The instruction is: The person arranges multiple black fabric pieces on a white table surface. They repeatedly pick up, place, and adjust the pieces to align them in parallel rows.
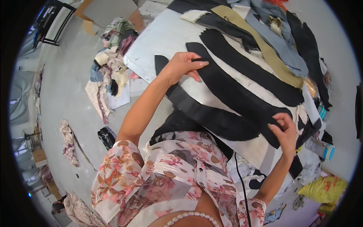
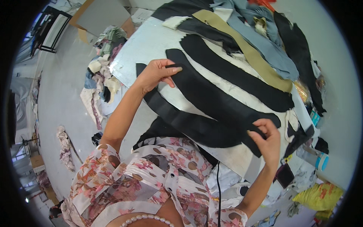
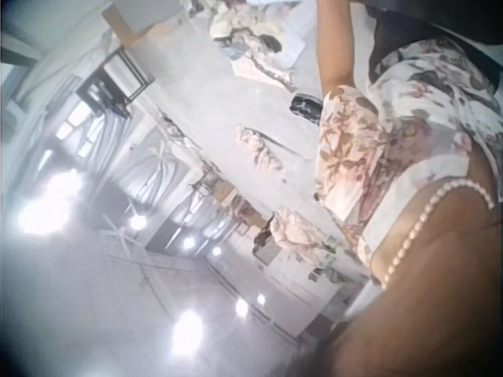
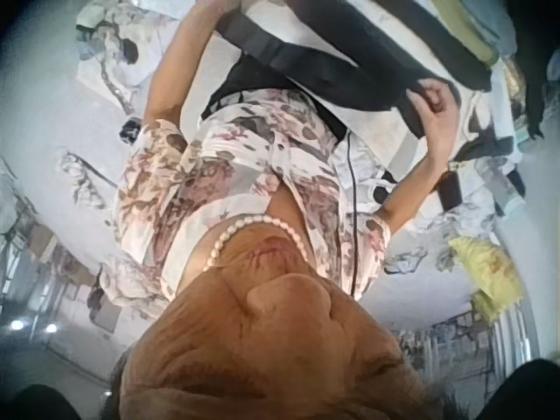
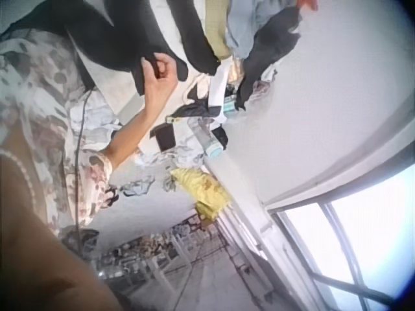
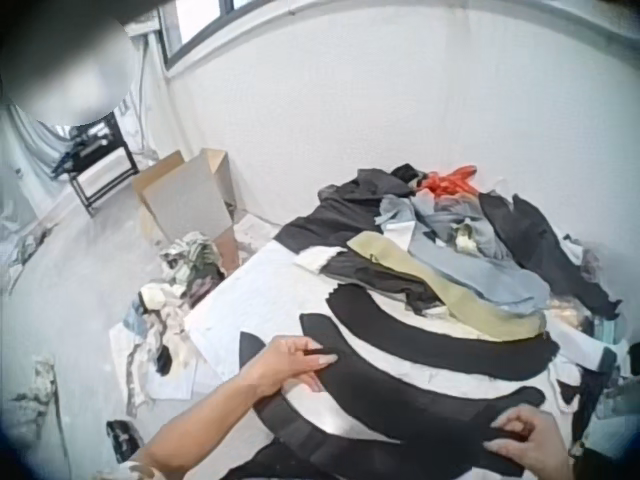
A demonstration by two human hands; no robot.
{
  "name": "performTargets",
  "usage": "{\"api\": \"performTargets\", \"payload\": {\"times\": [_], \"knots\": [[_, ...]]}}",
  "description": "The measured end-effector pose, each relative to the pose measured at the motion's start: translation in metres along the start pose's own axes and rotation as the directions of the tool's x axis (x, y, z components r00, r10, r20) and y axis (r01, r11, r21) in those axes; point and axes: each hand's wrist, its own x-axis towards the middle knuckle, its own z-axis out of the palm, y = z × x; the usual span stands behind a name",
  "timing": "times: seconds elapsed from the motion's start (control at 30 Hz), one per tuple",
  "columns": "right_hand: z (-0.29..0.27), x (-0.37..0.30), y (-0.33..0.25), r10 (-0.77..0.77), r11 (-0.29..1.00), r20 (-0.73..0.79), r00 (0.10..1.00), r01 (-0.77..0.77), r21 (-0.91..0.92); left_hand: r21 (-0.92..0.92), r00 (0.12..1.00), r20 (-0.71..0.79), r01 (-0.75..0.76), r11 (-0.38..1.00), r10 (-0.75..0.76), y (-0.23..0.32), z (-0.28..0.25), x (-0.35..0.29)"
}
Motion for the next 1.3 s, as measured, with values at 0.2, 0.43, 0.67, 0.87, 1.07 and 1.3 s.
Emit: {"api": "performTargets", "payload": {"times": [0.2, 0.43, 0.67, 0.87, 1.07, 1.3], "knots": [[0.059, 0.028, 0.002, 0.019, 0.999, 0.05, 0.999, -0.021, 0.025, 0.203, 0.968, -0.19, -0.122, 0.972, 0.162, -0.009, -0.036, 0.017], [0.065, 0.05, 0.011, -0.021, 0.991, -0.007, 1.0, 0.02, -0.134, 0.549, 0.912, -0.199, -0.2, 0.812, 0.359, -0.004, -0.044, 0.052], [0.072, 0.062, 0.015, -0.124, 0.971, -0.065, 0.99, 0.107, -0.213, 0.842, 0.851, -0.241, -0.057, 0.537, 0.467, -0.005, -0.04, 0.059], [0.073, 0.064, 0.012, -0.152, 0.949, -0.041, 0.988, 0.135, -0.283, 0.958, 0.686, 0.19, -0.286, 0.02, 0.702, -0.027, -0.002, 0.053], [0.061, 0.06, 0.017, -0.159, 0.913, -0.053, 0.986, 0.126, -0.387, 0.969, 0.765, 0.233, -0.236, -0.075, 0.6, -0.047, 0.008, 0.06], [0.061, 0.059, 0.021, -0.253, 0.842, -0.076, 0.964, 0.181, -0.509, 0.883, 0.698, 0.442, -0.45, -0.135, 0.563, -0.043, 0.064, 0.04]]}}
